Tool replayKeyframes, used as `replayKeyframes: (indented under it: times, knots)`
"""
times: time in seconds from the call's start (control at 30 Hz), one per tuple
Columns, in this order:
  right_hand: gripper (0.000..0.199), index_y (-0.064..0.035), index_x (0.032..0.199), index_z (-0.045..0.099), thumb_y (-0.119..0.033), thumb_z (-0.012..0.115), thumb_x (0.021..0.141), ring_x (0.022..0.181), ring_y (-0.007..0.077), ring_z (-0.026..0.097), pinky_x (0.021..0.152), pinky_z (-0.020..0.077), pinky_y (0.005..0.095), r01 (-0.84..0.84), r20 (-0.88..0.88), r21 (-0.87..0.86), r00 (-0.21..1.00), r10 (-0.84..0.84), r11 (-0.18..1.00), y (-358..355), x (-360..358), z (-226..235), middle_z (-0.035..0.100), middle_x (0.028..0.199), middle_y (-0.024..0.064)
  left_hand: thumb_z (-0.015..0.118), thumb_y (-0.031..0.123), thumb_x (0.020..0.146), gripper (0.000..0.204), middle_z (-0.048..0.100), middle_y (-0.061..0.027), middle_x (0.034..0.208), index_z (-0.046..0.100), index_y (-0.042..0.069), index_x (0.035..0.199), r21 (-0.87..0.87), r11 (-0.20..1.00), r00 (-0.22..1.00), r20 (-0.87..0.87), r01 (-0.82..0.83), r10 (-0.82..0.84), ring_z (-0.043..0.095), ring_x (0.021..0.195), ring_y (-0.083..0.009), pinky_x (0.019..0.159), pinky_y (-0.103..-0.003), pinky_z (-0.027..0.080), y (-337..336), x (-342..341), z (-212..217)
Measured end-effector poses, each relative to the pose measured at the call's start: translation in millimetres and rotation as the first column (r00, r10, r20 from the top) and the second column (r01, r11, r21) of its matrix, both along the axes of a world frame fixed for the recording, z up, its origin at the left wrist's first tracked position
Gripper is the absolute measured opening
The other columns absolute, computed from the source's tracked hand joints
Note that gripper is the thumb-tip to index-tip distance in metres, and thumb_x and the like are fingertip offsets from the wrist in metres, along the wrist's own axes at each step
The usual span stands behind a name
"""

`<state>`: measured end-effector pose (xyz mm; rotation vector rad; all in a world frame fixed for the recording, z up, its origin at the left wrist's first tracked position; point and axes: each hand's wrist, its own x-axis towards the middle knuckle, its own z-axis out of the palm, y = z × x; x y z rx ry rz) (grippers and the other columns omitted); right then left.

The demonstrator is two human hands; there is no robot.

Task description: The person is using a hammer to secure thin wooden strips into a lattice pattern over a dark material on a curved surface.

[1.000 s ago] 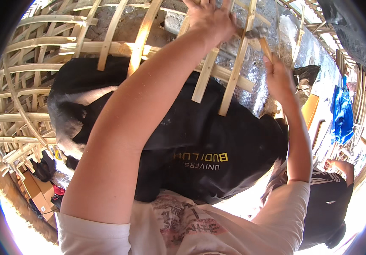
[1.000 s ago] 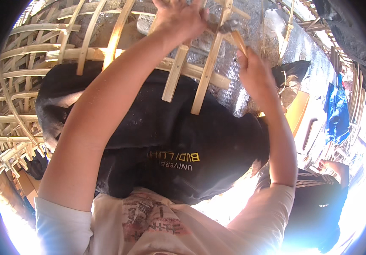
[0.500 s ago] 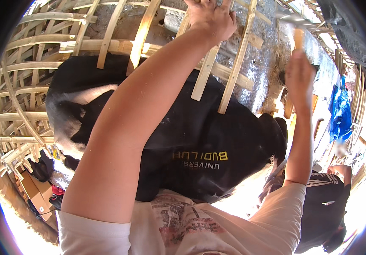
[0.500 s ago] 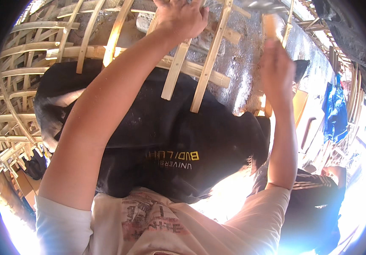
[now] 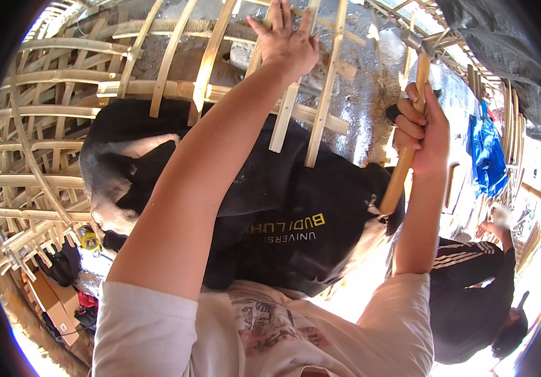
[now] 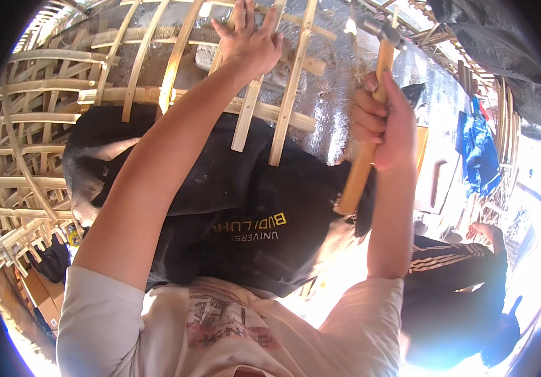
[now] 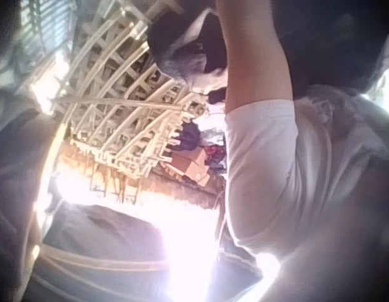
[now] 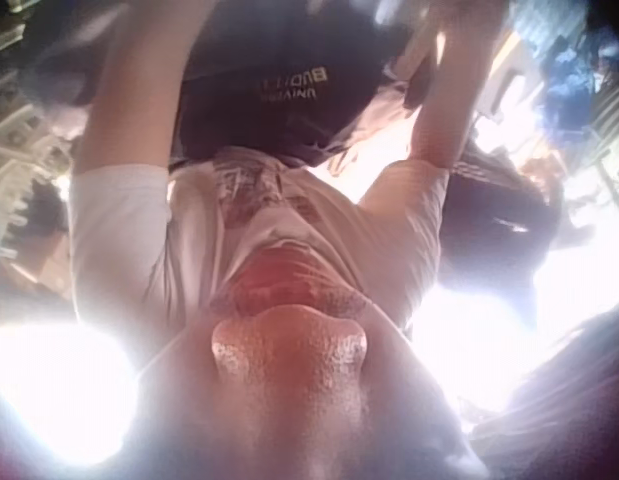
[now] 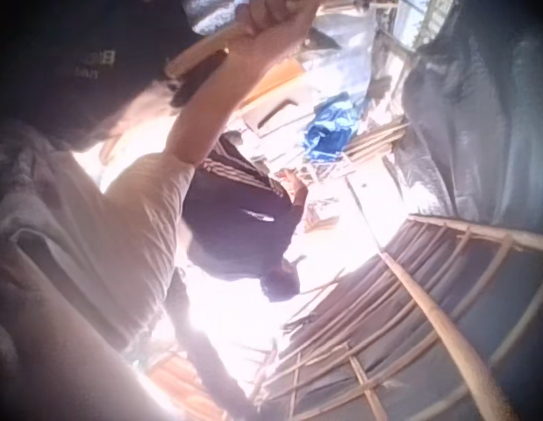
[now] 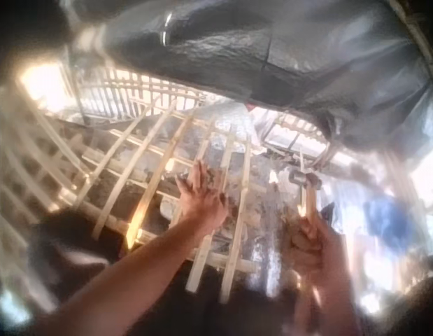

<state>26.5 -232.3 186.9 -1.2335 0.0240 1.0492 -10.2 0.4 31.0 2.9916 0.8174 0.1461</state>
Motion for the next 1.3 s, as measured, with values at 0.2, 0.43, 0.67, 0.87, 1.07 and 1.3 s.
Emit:
replayKeyframes:
  times: [0.2,0.43,0.67,0.87,1.07,1.3]
  knots:
    - [0.048,-0.0065,0.084,0.049,-0.045,0.077,0.085,0.050,0.0118,0.048,0.041,0.0377,0.0279,0.315,0.606,-0.416,0.795,0.003,0.853,14.2,-19.9,-51.7,0.047,0.062,0.0006,0.027,0.052,0.103,0.066,0.004,-0.0171,0.167,0.014,0.024,0.161,-0.028,0.999,0.999,-0.044,-0.018,0.017,0.002,0.154,-0.0362,0.116,-0.071,0.005,-4.8,9.3,8.5]
    - [0.085,0.0097,0.099,0.060,-0.062,0.087,0.063,0.092,0.0382,0.070,0.078,0.0541,0.0445,0.448,0.713,-0.699,0.497,0.495,0.557,15.0,-3.1,-97.1,0.069,0.093,0.0270,0.024,0.053,0.103,0.069,-0.002,-0.0172,0.167,0.013,0.017,0.161,-0.124,0.992,0.999,-0.021,0.024,-0.027,-0.002,0.153,-0.0399,0.118,-0.067,0.000,-8.9,6.7,15.6]
    - [0.072,0.0006,0.069,0.058,-0.065,0.086,0.063,0.063,0.0251,0.066,0.059,0.0510,0.0394,0.330,0.669,-0.717,0.573,0.473,0.614,18.7,3.1,-122.0,0.064,0.067,0.0138,0.028,0.055,0.102,0.071,0.008,-0.0184,0.166,0.015,0.015,0.160,-0.114,0.991,0.998,0.024,0.068,-0.066,0.005,0.153,-0.0406,0.116,-0.070,0.001,6.5,-25.9,27.6]
    - [0.066,-0.0015,0.067,0.057,-0.062,0.084,0.069,0.053,0.0224,0.062,0.054,0.0510,0.0385,0.378,0.670,-0.710,0.622,0.405,0.594,9.3,7.1,-121.7,0.062,0.064,0.0113,0.048,0.043,0.099,0.065,0.043,-0.0204,0.150,0.036,0.005,0.150,-0.108,0.966,0.956,0.204,0.234,-0.209,0.033,0.145,-0.0375,0.118,-0.058,0.025,15.2,-75.0,65.9]
    - [0.039,-0.0034,0.077,0.058,-0.037,0.072,0.090,0.052,0.0141,0.055,0.047,0.0424,0.0309,0.284,0.443,-0.462,0.895,-0.058,0.840,2.6,1.5,-113.4,0.058,0.068,0.0047,0.057,0.031,0.095,0.046,0.066,-0.0209,0.120,0.053,0.008,0.135,-0.334,0.926,0.977,0.174,0.173,-0.120,0.065,0.108,-0.0408,0.093,-0.052,0.052,65.9,-157.4,97.3]
    - [0.022,-0.0082,0.084,0.049,-0.021,0.052,0.102,0.049,0.0054,0.038,0.042,0.0315,0.0200,0.430,-0.331,0.122,0.867,-0.372,0.895,-22.7,21.5,-144.0,0.040,0.065,-0.0052,0.064,0.018,0.092,0.039,0.069,-0.0210,0.110,0.058,0.008,0.128,-0.344,0.833,0.878,0.373,0.432,-0.301,0.066,0.098,-0.0424,0.084,-0.049,0.055,75.2,-240.6,97.9]
